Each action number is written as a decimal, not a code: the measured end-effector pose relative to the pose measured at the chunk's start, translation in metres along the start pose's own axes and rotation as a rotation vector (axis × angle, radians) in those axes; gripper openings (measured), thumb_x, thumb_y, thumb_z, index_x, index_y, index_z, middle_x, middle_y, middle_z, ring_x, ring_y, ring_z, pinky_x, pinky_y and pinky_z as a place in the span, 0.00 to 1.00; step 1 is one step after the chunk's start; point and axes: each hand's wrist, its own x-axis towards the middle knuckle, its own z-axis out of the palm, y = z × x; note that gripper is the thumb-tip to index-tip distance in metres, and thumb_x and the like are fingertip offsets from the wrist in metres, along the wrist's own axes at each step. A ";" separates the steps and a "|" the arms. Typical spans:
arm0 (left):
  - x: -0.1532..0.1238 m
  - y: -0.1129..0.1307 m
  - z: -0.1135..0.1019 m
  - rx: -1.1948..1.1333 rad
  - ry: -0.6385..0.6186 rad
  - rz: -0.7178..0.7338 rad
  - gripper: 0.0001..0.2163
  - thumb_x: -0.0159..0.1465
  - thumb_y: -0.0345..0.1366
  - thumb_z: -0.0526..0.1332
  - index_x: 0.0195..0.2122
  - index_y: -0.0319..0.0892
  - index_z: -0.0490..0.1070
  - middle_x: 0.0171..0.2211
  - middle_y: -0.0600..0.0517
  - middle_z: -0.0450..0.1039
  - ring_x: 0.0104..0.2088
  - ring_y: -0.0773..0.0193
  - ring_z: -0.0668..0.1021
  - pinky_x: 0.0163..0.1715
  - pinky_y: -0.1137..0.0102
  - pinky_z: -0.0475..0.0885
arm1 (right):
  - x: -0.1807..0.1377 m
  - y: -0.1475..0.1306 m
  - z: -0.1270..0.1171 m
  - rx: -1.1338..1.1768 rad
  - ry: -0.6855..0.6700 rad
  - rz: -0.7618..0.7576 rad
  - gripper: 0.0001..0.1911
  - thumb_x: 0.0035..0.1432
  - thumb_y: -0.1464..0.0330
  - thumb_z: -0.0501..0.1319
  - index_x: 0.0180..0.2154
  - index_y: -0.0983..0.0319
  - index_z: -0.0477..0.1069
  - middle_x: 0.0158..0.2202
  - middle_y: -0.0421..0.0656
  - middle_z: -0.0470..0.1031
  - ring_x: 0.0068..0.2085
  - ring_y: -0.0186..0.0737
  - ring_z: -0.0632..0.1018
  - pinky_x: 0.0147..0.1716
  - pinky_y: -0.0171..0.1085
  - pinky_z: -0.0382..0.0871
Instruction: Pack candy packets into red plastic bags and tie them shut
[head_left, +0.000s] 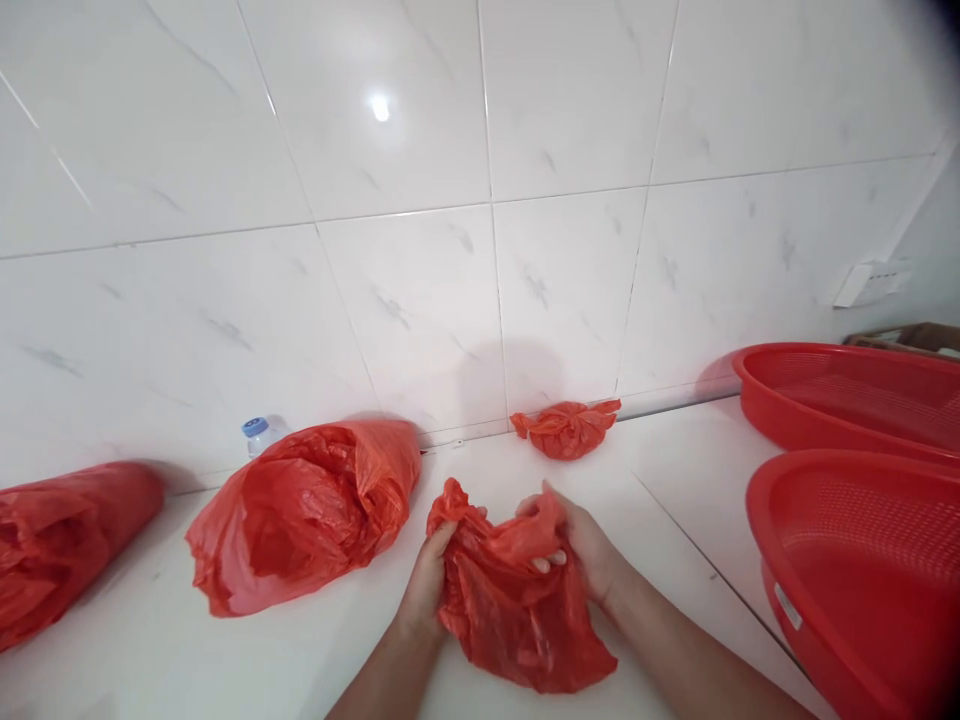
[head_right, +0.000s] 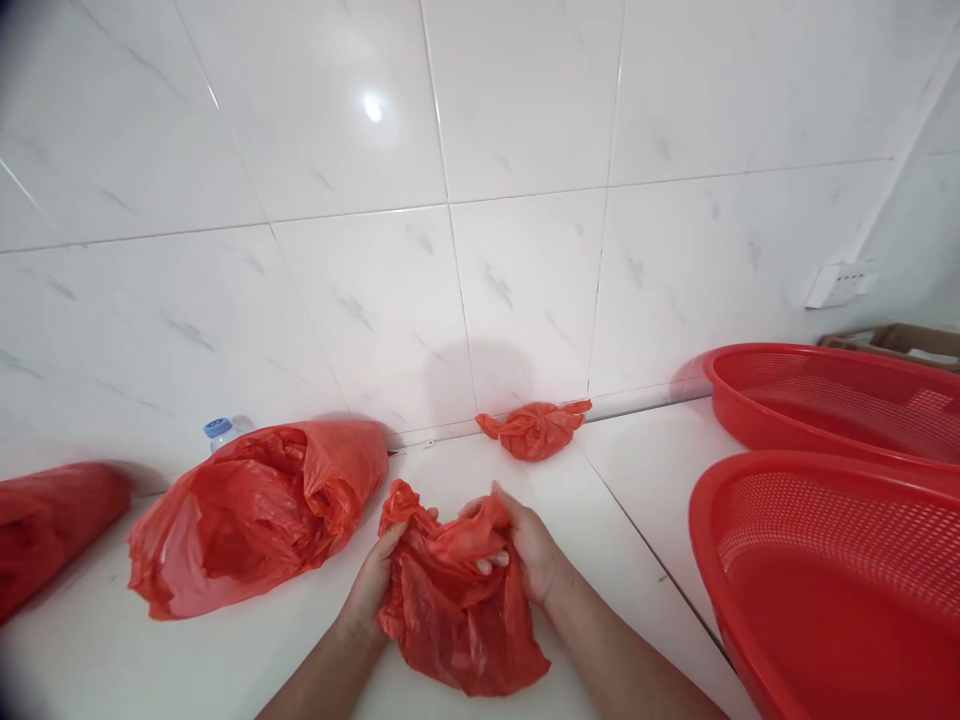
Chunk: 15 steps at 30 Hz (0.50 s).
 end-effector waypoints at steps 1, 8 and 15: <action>0.000 -0.001 0.000 0.003 0.002 0.012 0.14 0.56 0.46 0.62 0.36 0.41 0.71 0.29 0.49 0.75 0.34 0.56 0.79 0.37 0.64 0.73 | 0.000 0.003 0.001 -0.069 -0.001 -0.014 0.20 0.54 0.51 0.57 0.37 0.61 0.72 0.10 0.32 0.56 0.15 0.29 0.60 0.18 0.29 0.53; -0.002 -0.012 0.014 0.190 -0.113 0.108 0.11 0.57 0.42 0.63 0.32 0.39 0.68 0.25 0.50 0.74 0.29 0.58 0.79 0.30 0.66 0.73 | 0.006 0.018 0.009 -0.306 -0.073 -0.081 0.39 0.50 0.63 0.67 0.60 0.55 0.52 0.17 0.30 0.66 0.14 0.25 0.56 0.16 0.27 0.52; -0.005 -0.019 0.023 0.463 -0.038 0.251 0.26 0.51 0.35 0.68 0.49 0.45 0.61 0.40 0.49 0.74 0.34 0.61 0.78 0.34 0.67 0.73 | 0.017 0.021 0.000 -0.248 0.241 -0.113 0.18 0.47 0.57 0.66 0.20 0.63 0.64 0.10 0.31 0.56 0.13 0.23 0.53 0.15 0.29 0.51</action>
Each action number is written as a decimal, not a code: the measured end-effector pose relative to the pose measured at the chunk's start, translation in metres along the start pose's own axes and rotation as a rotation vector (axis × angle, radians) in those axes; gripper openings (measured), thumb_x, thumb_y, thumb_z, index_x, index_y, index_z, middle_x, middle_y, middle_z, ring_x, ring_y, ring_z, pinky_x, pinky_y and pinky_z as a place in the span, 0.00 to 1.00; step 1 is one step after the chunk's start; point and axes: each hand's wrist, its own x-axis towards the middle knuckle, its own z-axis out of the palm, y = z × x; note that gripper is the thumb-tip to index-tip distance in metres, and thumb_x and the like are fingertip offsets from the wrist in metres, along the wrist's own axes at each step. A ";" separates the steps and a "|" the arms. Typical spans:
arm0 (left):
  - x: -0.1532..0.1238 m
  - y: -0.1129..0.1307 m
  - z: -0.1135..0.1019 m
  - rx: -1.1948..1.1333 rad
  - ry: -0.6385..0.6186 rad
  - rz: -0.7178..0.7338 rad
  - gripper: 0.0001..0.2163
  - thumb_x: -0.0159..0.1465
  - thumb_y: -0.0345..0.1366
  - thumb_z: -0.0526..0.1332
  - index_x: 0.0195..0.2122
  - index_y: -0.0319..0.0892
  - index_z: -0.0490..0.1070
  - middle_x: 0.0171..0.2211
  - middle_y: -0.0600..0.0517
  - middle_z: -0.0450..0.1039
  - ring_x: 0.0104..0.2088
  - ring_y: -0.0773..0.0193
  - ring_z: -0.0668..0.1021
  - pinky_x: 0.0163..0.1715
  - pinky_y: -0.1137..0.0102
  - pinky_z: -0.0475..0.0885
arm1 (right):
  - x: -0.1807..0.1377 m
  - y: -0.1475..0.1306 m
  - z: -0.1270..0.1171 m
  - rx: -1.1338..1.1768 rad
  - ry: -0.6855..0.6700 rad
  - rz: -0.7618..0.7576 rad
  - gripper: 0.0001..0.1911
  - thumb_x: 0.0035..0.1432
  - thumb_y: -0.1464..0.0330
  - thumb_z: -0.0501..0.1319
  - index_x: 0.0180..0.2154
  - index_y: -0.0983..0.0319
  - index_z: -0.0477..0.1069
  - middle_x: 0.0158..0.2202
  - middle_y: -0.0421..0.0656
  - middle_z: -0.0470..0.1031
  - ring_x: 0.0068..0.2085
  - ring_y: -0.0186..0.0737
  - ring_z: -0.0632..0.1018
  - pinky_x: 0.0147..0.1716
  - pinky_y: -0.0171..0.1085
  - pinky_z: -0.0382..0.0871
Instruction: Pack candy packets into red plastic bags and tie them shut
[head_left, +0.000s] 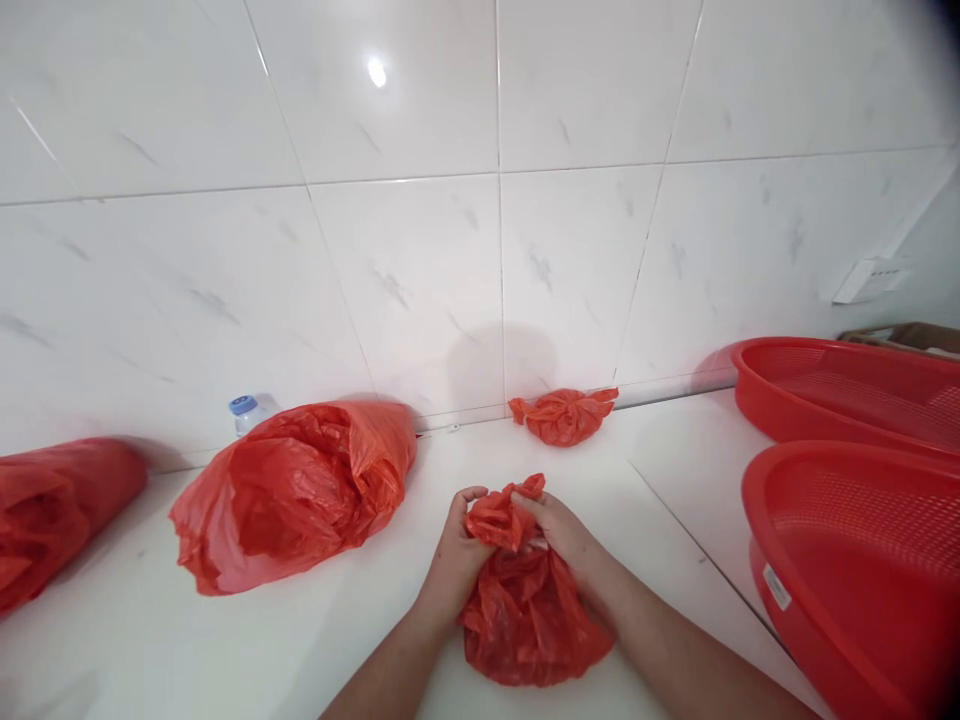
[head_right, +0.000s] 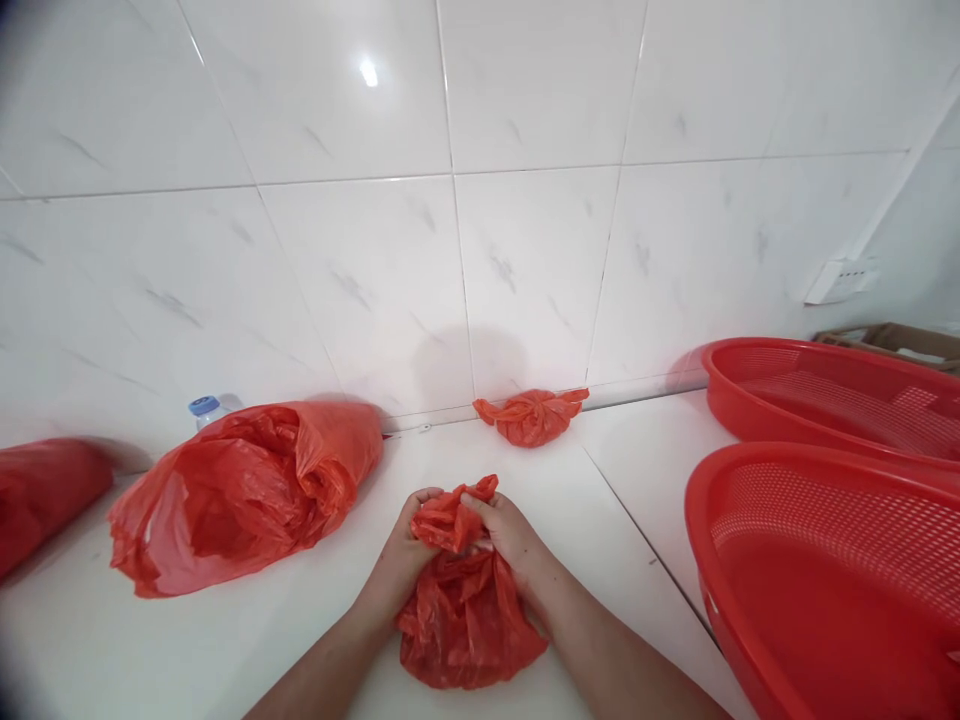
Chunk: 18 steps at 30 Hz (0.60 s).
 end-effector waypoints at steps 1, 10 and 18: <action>-0.001 -0.002 0.000 0.067 0.012 0.037 0.31 0.50 0.34 0.68 0.54 0.47 0.57 0.45 0.48 0.72 0.39 0.59 0.78 0.38 0.66 0.73 | 0.000 -0.001 -0.001 0.010 0.029 0.007 0.19 0.47 0.57 0.66 0.20 0.62 0.63 0.10 0.31 0.56 0.13 0.23 0.53 0.15 0.29 0.51; -0.008 -0.004 -0.008 0.508 0.036 0.476 0.09 0.63 0.36 0.55 0.41 0.46 0.74 0.51 0.47 0.65 0.50 0.58 0.70 0.49 0.64 0.67 | -0.006 -0.003 0.002 -0.141 -0.013 -0.018 0.19 0.55 0.55 0.58 0.20 0.62 0.64 0.11 0.33 0.61 0.12 0.26 0.55 0.16 0.31 0.54; 0.008 -0.007 -0.015 0.106 0.219 0.080 0.10 0.55 0.41 0.63 0.26 0.40 0.65 0.23 0.57 0.67 0.23 0.70 0.69 0.25 0.75 0.65 | -0.008 -0.006 -0.006 0.193 -0.170 0.078 0.32 0.57 0.43 0.46 0.32 0.62 0.73 0.13 0.36 0.62 0.15 0.28 0.58 0.19 0.31 0.54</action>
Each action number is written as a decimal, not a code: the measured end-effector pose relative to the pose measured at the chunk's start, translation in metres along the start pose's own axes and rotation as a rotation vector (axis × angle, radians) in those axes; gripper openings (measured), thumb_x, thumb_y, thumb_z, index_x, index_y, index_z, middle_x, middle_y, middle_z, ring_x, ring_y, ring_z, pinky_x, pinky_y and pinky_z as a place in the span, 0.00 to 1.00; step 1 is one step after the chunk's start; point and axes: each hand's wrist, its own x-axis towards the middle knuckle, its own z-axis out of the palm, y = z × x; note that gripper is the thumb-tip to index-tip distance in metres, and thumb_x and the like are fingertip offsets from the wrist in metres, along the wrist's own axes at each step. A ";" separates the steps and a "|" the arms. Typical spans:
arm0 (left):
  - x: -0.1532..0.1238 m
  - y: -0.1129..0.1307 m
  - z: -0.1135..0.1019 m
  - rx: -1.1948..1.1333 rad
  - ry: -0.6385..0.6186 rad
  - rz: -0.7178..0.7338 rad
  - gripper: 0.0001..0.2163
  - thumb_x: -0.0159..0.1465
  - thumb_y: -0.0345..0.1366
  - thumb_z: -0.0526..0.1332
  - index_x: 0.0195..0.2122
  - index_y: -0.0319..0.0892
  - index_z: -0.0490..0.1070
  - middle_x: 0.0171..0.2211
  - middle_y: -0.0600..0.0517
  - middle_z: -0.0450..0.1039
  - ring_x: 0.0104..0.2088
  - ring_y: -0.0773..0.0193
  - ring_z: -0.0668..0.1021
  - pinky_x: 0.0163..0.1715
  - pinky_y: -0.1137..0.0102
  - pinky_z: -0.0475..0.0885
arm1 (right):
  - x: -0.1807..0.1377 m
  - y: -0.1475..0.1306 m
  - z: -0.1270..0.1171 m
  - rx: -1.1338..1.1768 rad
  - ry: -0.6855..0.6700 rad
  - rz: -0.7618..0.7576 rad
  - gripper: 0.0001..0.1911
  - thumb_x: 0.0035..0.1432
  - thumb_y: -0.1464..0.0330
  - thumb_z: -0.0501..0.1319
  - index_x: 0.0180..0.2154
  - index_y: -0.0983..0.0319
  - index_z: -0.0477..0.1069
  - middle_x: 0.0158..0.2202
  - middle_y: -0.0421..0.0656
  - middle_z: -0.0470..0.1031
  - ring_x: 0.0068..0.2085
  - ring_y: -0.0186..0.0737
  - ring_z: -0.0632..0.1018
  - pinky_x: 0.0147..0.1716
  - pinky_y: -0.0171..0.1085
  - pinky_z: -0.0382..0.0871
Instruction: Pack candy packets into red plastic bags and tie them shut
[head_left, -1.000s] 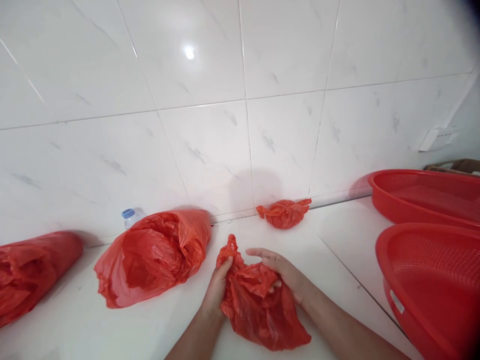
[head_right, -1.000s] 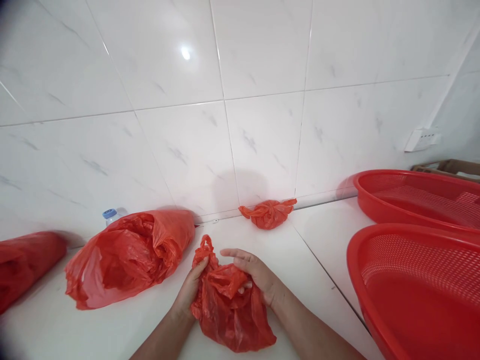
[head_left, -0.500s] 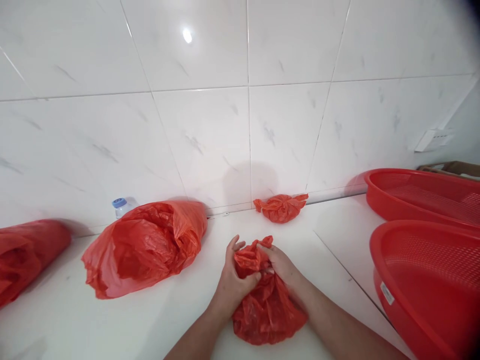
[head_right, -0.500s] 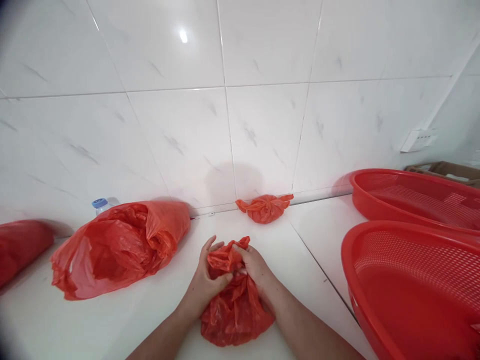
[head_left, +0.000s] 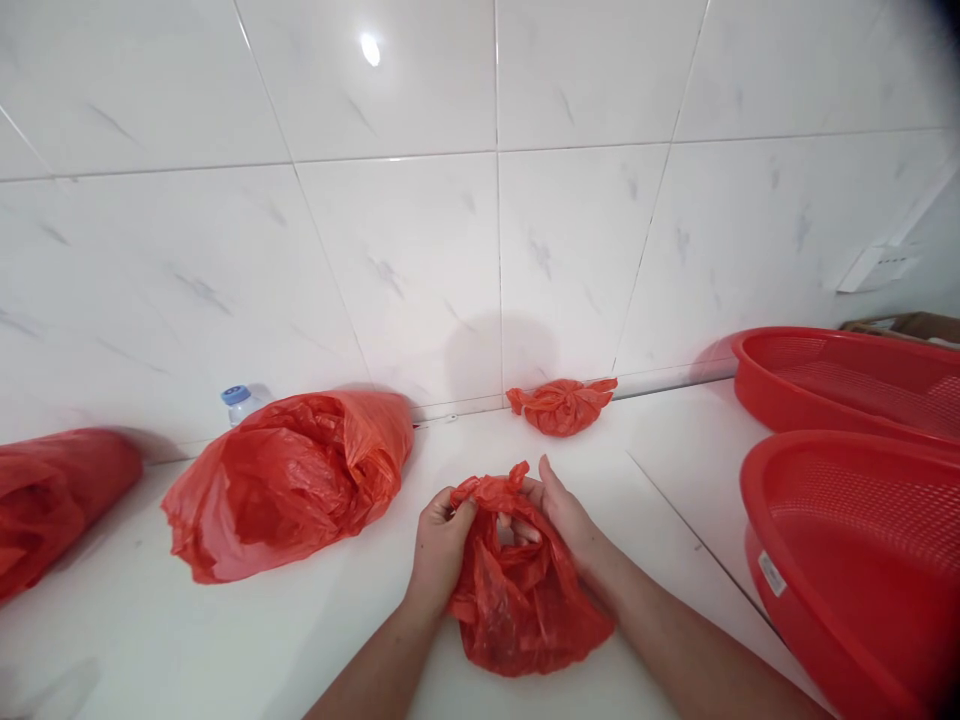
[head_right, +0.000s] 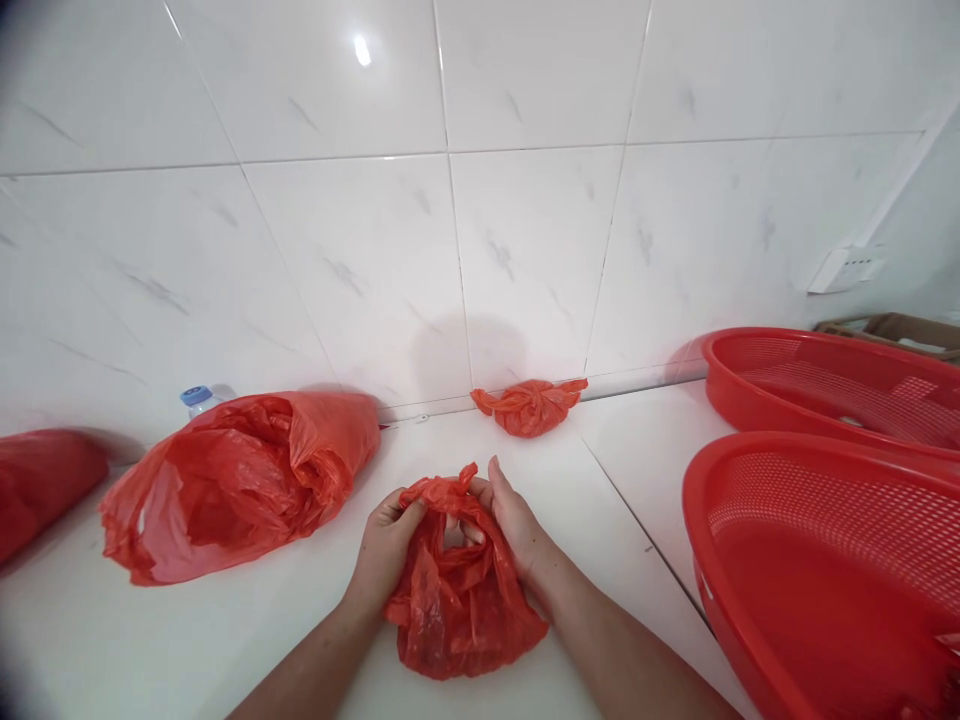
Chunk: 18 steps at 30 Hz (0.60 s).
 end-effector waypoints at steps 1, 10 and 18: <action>0.002 -0.002 -0.001 -0.022 0.006 -0.004 0.11 0.55 0.40 0.64 0.26 0.41 0.63 0.22 0.59 0.66 0.22 0.71 0.67 0.23 0.76 0.63 | 0.000 0.000 -0.001 -0.007 0.009 0.002 0.31 0.57 0.44 0.47 0.34 0.62 0.73 0.13 0.35 0.61 0.15 0.28 0.58 0.19 0.31 0.54; 0.007 -0.011 -0.009 -0.065 -0.044 0.019 0.08 0.55 0.32 0.61 0.26 0.42 0.59 0.22 0.59 0.65 0.22 0.72 0.67 0.24 0.77 0.63 | -0.003 0.002 0.001 -0.298 0.027 -0.068 0.12 0.44 0.68 0.69 0.33 0.61 0.71 0.25 0.36 0.72 0.23 0.28 0.69 0.27 0.31 0.62; 0.004 -0.006 -0.008 -0.104 -0.069 0.075 0.07 0.56 0.34 0.61 0.28 0.42 0.61 0.27 0.57 0.68 0.27 0.69 0.72 0.29 0.73 0.68 | -0.004 0.002 0.008 -0.846 0.213 -0.221 0.24 0.45 0.74 0.60 0.47 0.56 0.64 0.32 0.37 0.71 0.30 0.34 0.71 0.30 0.33 0.63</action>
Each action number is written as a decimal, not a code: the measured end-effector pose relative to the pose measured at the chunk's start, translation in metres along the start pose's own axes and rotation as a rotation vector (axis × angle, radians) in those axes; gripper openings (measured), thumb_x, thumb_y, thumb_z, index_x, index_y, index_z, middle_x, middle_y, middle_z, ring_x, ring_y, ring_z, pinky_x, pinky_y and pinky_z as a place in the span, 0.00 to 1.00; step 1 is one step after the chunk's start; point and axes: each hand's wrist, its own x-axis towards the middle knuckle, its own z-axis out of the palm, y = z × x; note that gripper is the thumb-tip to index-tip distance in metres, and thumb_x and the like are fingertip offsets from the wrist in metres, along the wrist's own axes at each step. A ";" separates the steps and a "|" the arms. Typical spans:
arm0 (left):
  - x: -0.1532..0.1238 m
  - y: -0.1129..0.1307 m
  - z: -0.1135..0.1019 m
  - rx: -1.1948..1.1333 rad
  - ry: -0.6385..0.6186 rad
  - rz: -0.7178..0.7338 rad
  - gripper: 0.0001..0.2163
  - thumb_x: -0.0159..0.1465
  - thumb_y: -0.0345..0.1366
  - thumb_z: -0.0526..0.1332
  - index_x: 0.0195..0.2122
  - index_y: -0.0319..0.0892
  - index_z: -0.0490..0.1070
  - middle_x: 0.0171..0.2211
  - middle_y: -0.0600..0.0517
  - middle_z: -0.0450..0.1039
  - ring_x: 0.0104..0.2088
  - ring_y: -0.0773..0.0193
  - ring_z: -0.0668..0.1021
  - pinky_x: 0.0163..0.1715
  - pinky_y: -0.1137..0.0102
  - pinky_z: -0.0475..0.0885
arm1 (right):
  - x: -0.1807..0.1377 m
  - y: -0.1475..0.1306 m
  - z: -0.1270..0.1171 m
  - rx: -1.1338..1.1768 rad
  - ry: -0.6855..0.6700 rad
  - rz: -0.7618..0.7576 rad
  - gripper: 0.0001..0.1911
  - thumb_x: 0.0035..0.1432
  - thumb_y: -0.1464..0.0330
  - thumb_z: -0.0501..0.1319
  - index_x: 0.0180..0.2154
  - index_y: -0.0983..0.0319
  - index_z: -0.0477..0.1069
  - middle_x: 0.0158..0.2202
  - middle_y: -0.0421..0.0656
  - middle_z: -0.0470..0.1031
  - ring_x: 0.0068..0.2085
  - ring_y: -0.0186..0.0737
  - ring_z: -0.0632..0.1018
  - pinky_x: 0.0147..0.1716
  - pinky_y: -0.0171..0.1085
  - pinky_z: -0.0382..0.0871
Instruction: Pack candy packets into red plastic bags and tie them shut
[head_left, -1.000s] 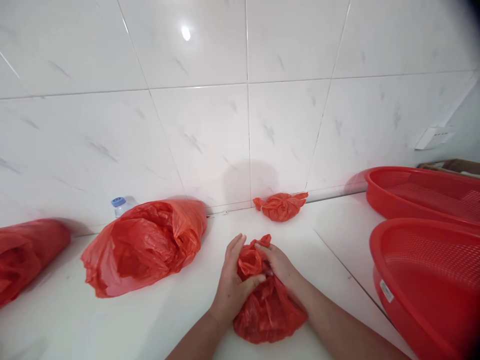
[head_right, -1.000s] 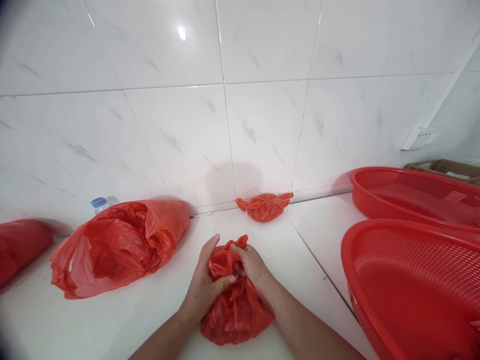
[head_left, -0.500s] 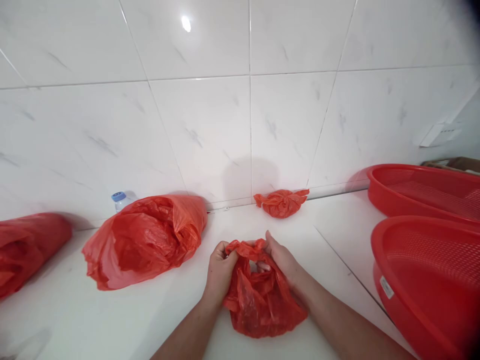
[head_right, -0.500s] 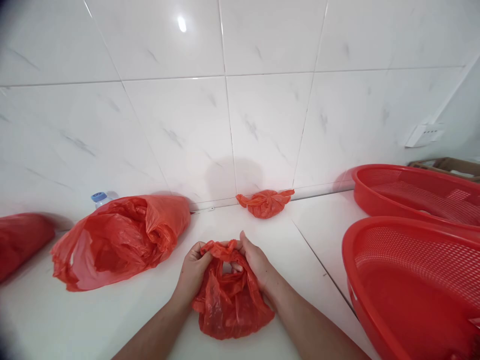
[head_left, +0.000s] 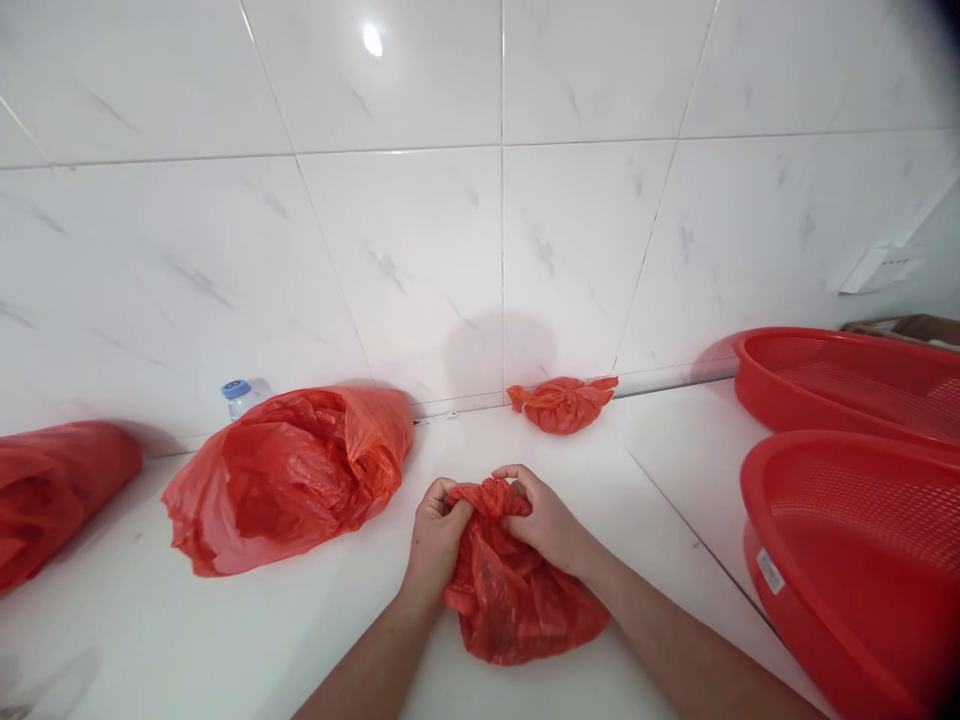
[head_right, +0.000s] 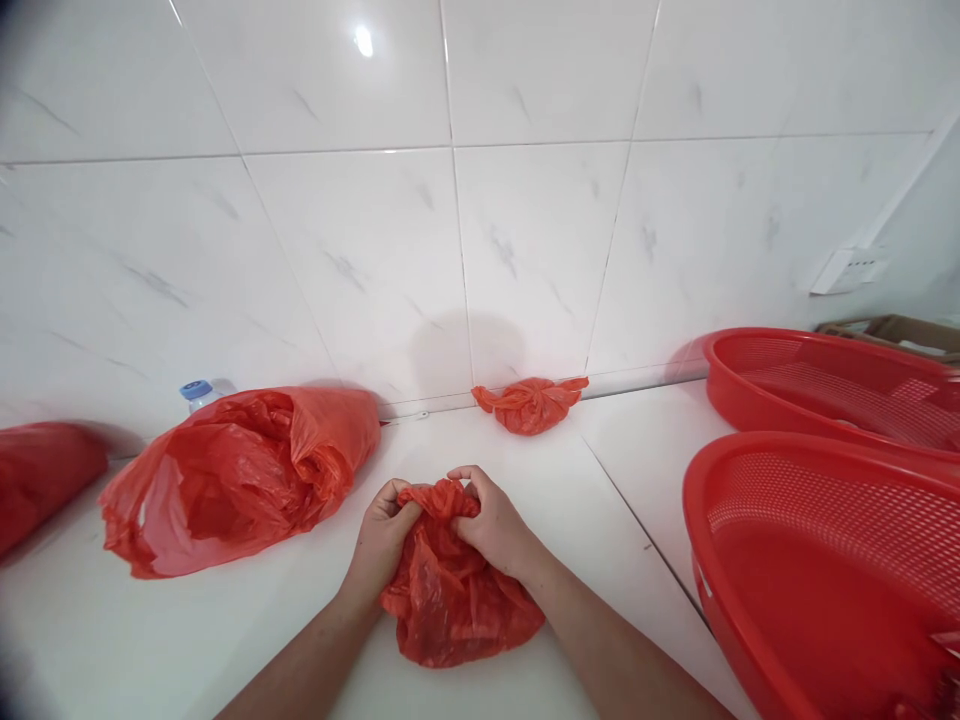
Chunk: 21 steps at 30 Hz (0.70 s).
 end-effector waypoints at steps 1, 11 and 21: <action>-0.002 0.002 0.002 0.018 -0.020 0.019 0.06 0.56 0.33 0.60 0.28 0.42 0.61 0.30 0.55 0.70 0.29 0.68 0.73 0.31 0.72 0.69 | 0.001 0.002 0.001 -0.075 0.059 -0.014 0.20 0.46 0.74 0.59 0.44 0.56 0.66 0.31 0.37 0.71 0.30 0.35 0.71 0.29 0.33 0.63; -0.026 0.009 0.013 0.763 -0.271 0.531 0.13 0.51 0.18 0.50 0.29 0.44 0.63 0.44 0.51 0.69 0.42 0.64 0.73 0.40 0.69 0.68 | 0.004 0.005 -0.008 -0.114 0.116 -0.063 0.18 0.46 0.75 0.52 0.36 0.59 0.75 0.32 0.39 0.76 0.34 0.38 0.73 0.35 0.37 0.64; -0.025 0.012 0.010 0.905 -0.232 0.723 0.09 0.57 0.22 0.54 0.31 0.44 0.66 0.46 0.48 0.69 0.45 0.60 0.73 0.42 0.66 0.70 | 0.008 0.002 -0.030 0.621 0.026 0.182 0.16 0.50 0.62 0.61 0.40 0.62 0.74 0.36 0.44 0.76 0.35 0.39 0.76 0.38 0.38 0.68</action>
